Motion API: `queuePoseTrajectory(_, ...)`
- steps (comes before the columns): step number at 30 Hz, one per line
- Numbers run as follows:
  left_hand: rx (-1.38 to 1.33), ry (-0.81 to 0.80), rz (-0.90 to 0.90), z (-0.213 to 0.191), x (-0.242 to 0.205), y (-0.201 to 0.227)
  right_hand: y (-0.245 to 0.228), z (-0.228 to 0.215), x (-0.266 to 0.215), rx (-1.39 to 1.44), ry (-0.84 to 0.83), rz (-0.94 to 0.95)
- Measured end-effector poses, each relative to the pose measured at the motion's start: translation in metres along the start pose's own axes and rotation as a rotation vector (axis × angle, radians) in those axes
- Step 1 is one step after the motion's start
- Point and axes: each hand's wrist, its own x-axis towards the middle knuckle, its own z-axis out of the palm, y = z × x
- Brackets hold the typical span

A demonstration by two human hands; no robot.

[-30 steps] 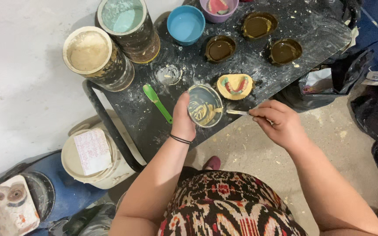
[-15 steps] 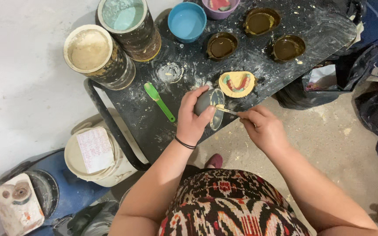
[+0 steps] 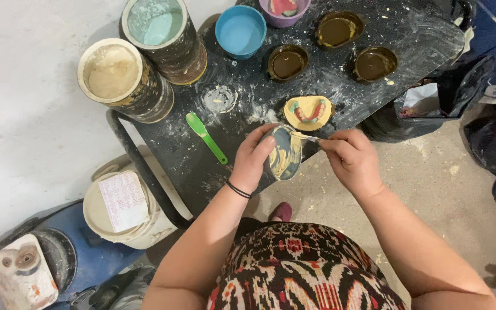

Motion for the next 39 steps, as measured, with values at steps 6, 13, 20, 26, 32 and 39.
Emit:
queuePoseTrajectory(6,-0.044,0.024,0.008,0.004,0.001,0.005,-0.006,-0.008,0.007,0.031,0.015,-0.046)
queuePoseTrajectory(13,-0.015,0.112,0.017,-0.009,-0.012,-0.005,-0.005,-0.009,0.009,0.160,-0.040,0.055)
queuePoseTrajectory(20,0.080,0.057,0.166,-0.018,-0.039,-0.049,0.024,0.012,-0.010,0.071,-0.129,0.251)
queuePoseTrajectory(26,0.112,0.007,0.239,-0.022,-0.038,-0.069,0.024,0.013,-0.008,0.000,-0.162,0.289)
queuePoseTrajectory(32,0.103,0.012,0.272,-0.018,-0.037,-0.067,0.028,0.019,-0.015,-0.067,-0.189,0.381)
queuePoseTrajectory(39,0.123,-0.001,0.286,-0.022,-0.035,-0.071,0.027,0.016,-0.013,-0.082,-0.225,0.432)
